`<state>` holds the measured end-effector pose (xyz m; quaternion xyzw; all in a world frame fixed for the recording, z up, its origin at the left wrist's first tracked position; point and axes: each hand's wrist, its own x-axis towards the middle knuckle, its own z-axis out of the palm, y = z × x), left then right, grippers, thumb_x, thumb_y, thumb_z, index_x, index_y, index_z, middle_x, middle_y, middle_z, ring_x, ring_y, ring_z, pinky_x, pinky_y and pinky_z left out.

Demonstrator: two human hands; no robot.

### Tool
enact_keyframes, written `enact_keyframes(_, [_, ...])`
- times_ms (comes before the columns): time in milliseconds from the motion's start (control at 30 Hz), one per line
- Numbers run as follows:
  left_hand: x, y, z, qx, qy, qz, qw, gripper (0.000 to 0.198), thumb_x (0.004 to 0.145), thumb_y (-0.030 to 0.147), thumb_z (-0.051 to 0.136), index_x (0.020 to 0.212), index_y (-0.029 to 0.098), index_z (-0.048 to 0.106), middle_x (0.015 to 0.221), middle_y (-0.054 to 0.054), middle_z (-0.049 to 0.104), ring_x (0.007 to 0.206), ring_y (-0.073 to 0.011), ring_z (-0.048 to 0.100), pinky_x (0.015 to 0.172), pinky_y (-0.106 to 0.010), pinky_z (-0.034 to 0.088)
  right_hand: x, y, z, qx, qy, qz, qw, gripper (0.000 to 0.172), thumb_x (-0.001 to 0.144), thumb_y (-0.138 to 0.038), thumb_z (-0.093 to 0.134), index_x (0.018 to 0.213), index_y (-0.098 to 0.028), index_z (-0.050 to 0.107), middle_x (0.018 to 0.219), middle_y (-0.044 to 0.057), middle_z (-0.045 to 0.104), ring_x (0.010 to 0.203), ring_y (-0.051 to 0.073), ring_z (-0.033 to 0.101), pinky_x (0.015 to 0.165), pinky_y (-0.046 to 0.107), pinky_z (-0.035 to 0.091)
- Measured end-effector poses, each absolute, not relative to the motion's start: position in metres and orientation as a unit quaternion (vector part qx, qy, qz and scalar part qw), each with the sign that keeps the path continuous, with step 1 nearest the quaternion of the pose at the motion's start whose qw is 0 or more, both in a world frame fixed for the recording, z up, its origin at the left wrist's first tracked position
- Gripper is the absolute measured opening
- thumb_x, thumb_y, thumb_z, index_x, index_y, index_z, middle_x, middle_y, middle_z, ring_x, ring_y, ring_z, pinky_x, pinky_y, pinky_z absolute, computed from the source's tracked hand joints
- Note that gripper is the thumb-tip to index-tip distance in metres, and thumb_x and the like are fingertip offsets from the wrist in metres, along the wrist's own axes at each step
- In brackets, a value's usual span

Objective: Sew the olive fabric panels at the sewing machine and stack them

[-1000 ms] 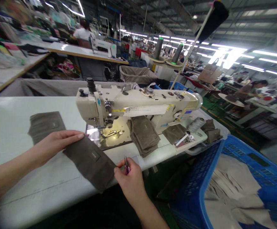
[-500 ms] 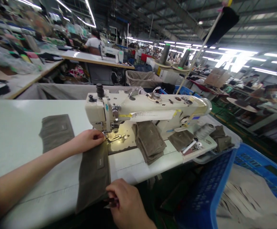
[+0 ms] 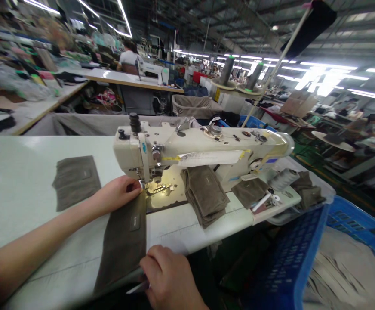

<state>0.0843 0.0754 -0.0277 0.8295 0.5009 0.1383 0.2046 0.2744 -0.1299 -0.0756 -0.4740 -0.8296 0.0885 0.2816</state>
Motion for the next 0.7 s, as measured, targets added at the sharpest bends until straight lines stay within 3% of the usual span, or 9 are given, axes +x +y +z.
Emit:
enact_keyframes(200, [0.0857, 0.0783, -0.0306, 0.819, 0.521, 0.137, 0.198, 0.023, 0.085, 0.038, 0.051, 0.069, 0.024, 0.06, 0.067, -0.005, 0.066, 0.071, -0.0251, 0.064, 0.064, -0.031, 0.042, 0.271, -0.1275, -0.0745, -0.491, -0.823, 0.084, 0.274, 0.027, 0.076, -0.007, 0.062, 0.099, -0.021, 0.061, 0.091, 0.003, 0.068, 0.071, 0.019, 0.063, 0.054, 0.03, 0.035])
enact_keyframes(700, [0.0884, 0.0782, -0.0291, 0.809, 0.544, 0.116, 0.192, 0.024, 0.085, 0.037, 0.051, 0.065, 0.024, 0.055, 0.062, -0.004, 0.061, 0.066, -0.024, 0.062, 0.061, -0.031, 0.036, 0.27, -0.1252, -0.0769, -0.486, -0.827, 0.074, 0.272, 0.036, 0.065, -0.005, 0.064, 0.097, -0.021, 0.059, 0.091, 0.002, 0.066, 0.072, 0.019, 0.062, 0.052, 0.033, 0.032])
